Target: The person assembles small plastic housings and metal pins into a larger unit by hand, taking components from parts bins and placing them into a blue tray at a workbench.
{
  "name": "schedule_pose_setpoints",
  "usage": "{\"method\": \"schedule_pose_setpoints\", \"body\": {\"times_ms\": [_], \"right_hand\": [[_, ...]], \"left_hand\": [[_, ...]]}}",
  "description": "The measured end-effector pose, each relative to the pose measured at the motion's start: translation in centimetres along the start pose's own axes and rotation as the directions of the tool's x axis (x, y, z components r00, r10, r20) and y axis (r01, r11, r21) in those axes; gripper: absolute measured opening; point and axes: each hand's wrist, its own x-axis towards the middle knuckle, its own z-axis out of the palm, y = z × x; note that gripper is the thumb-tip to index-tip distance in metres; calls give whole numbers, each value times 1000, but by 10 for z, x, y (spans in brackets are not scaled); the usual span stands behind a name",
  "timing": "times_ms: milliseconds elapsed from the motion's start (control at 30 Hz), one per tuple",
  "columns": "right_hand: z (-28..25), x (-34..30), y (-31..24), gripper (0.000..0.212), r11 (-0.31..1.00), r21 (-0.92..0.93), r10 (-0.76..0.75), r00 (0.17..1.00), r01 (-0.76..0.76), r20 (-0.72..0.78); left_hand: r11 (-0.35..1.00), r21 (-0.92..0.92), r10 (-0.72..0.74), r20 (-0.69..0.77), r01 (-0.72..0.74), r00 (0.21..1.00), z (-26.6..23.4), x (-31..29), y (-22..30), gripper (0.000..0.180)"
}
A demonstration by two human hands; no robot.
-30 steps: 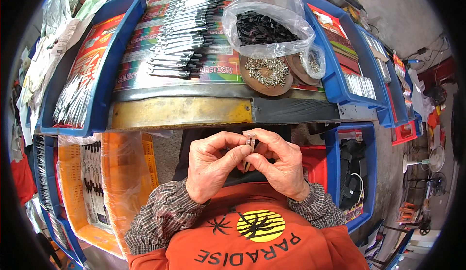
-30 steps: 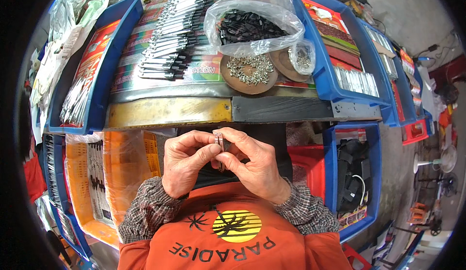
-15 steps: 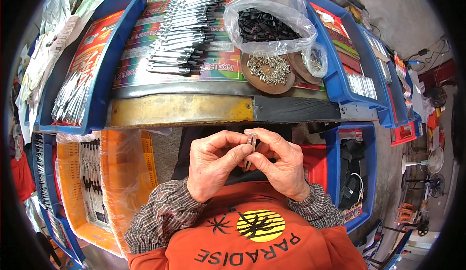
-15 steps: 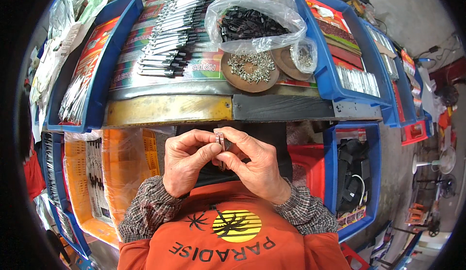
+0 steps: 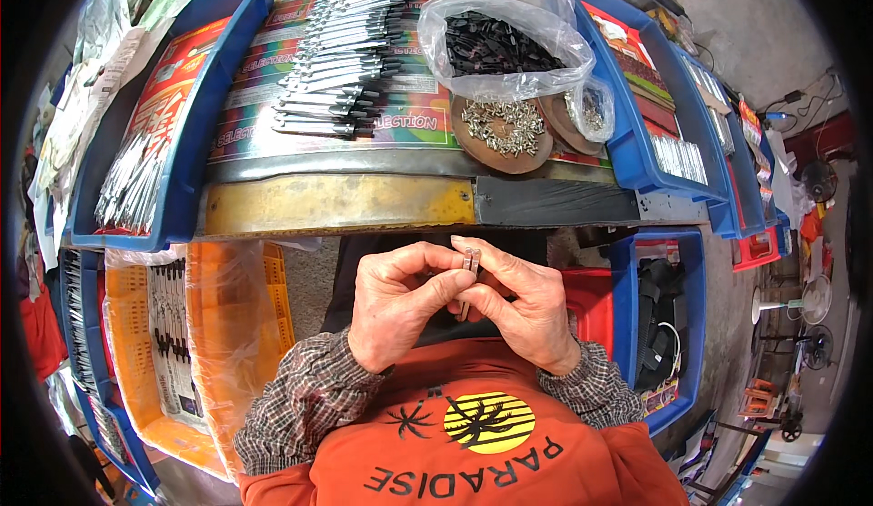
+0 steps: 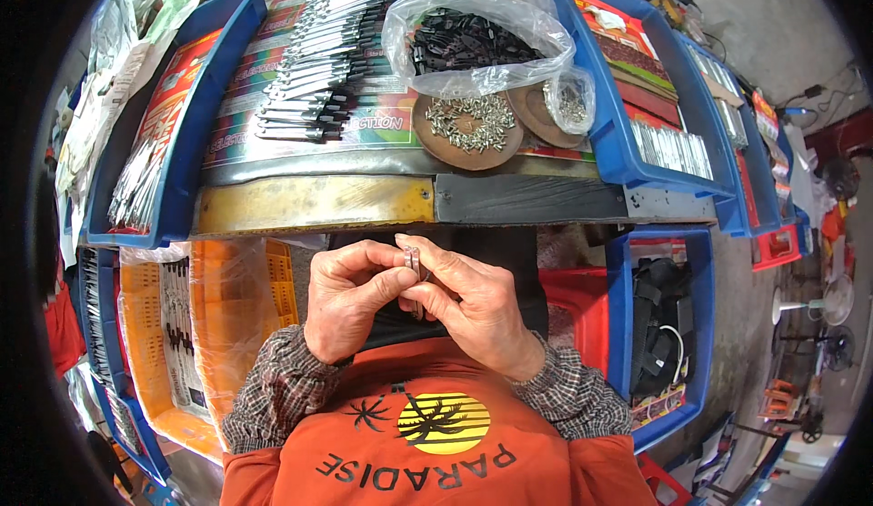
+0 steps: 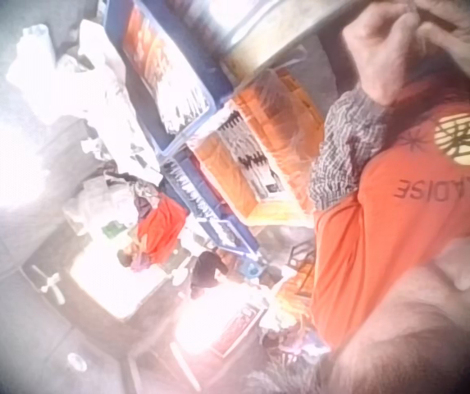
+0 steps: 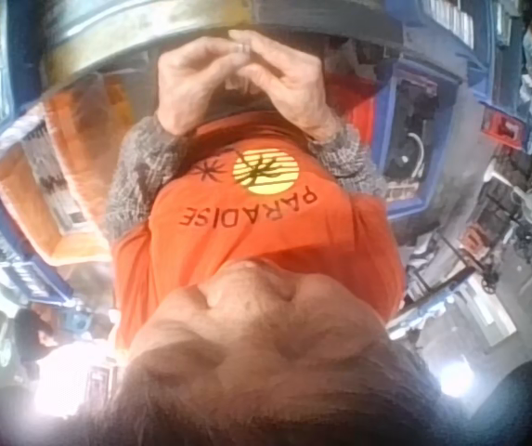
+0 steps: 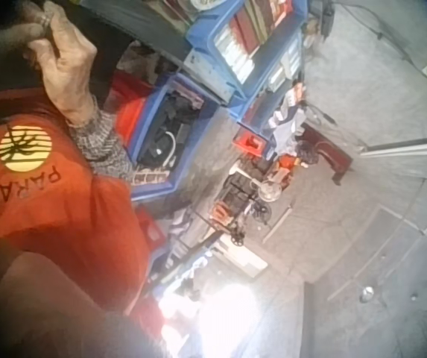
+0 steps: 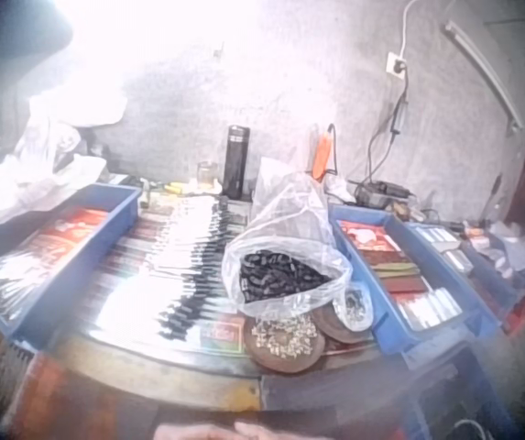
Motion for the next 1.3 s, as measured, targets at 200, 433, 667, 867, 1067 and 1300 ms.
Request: {"method": "schedule_pose_setpoints", "body": {"times_ms": [200,433,667,867,1067,1300], "right_hand": [[3,0,8,47,997,-48,-55,998,53,-32],[3,2,6,50,998,-49,-50,999,49,-18],[4,4,6,50,998,-30,-48,999,47,-7],[6,5,6,49,999,5,-34,999,34,1],[6,3,7,48,1000,-24,-5,1000,5,-7],[-1,5,5,45,1000,-3,6,1000,-6,18]], "left_hand": [[1000,16,-9,3,9,1000,0,4,0,10],[1000,12,0,-2,0,1000,3,4,4,8],[1000,11,-10,-6,10,1000,0,4,5,9],[1000,24,-4,39,3,999,-5,6,4,9],[997,-45,-53,42,55,998,-6,6,1,10],[995,-62,-80,39,83,996,-5,6,1,9]]}}
